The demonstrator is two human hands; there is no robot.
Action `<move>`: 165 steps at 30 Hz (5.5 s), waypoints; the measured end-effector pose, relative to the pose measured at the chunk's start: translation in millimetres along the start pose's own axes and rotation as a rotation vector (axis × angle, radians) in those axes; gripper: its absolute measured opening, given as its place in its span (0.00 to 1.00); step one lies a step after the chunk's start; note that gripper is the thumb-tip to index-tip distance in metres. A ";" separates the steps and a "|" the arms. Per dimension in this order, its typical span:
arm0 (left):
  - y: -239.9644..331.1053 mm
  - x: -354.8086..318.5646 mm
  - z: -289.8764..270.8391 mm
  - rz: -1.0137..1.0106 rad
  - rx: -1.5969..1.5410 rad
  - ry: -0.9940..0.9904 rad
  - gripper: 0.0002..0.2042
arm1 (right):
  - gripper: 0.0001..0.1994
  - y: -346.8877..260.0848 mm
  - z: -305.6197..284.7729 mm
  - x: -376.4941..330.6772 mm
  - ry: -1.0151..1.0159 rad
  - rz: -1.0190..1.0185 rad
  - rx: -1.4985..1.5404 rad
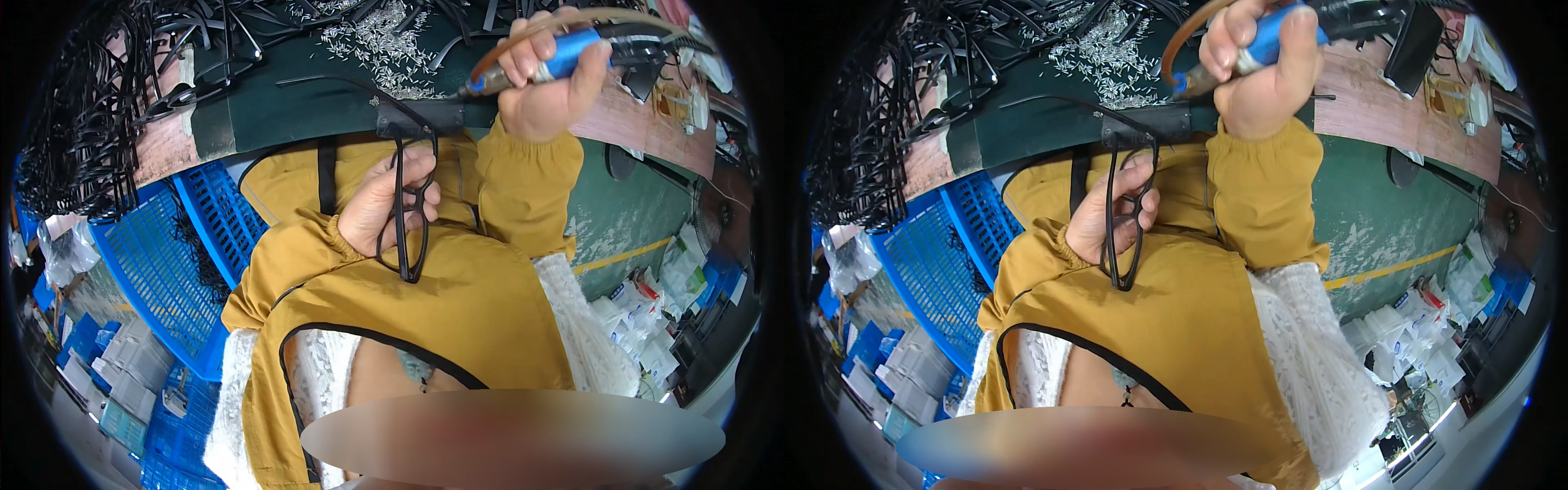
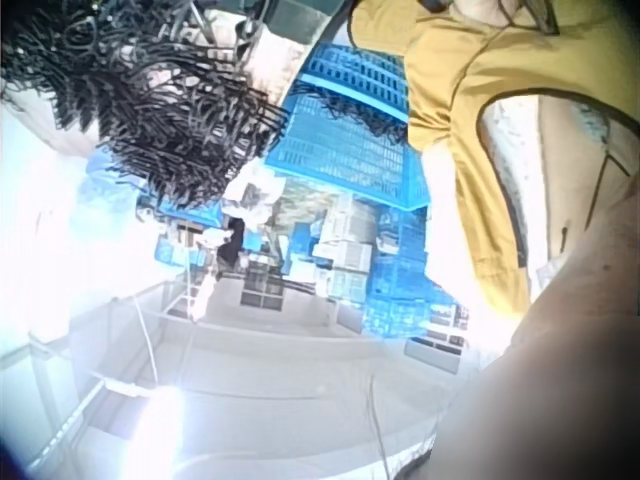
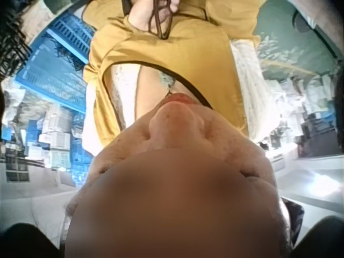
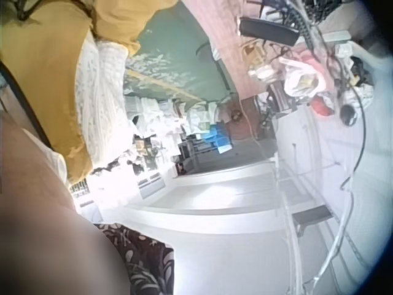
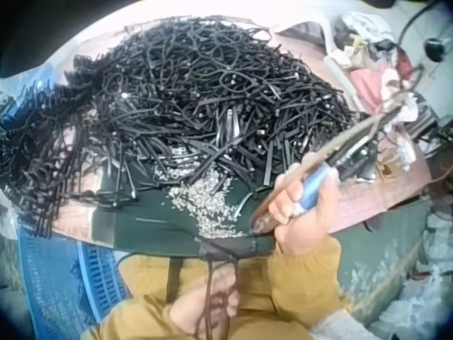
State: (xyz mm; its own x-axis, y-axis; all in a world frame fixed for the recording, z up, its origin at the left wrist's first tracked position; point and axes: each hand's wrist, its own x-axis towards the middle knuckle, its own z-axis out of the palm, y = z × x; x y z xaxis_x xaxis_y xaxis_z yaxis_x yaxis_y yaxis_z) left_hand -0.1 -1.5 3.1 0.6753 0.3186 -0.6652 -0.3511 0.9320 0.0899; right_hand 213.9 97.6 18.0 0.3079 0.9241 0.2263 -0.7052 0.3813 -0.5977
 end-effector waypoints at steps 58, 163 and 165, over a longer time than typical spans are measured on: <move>0.1 -12.5 -1.4 1.204 1.449 0.095 0.27 | 0.22 13.2 -1.5 3.2 -0.240 0.170 -0.052; 3.4 24.2 -39.4 1.599 0.874 -0.026 0.27 | 0.04 16.7 18.6 -87.1 -0.204 0.135 -1.147; 6.6 14.4 -31.6 1.496 0.666 -0.079 0.29 | 0.13 4.1 20.3 -79.5 -0.446 0.247 -1.305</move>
State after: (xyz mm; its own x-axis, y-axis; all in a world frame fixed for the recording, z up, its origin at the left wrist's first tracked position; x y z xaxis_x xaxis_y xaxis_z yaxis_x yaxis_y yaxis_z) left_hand -13.3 3.8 -29.3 0.0485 0.9399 0.3379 -0.3737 -0.2966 0.8788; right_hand 173.6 26.2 13.2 -0.1354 0.9870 0.0869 0.4601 0.1403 -0.8767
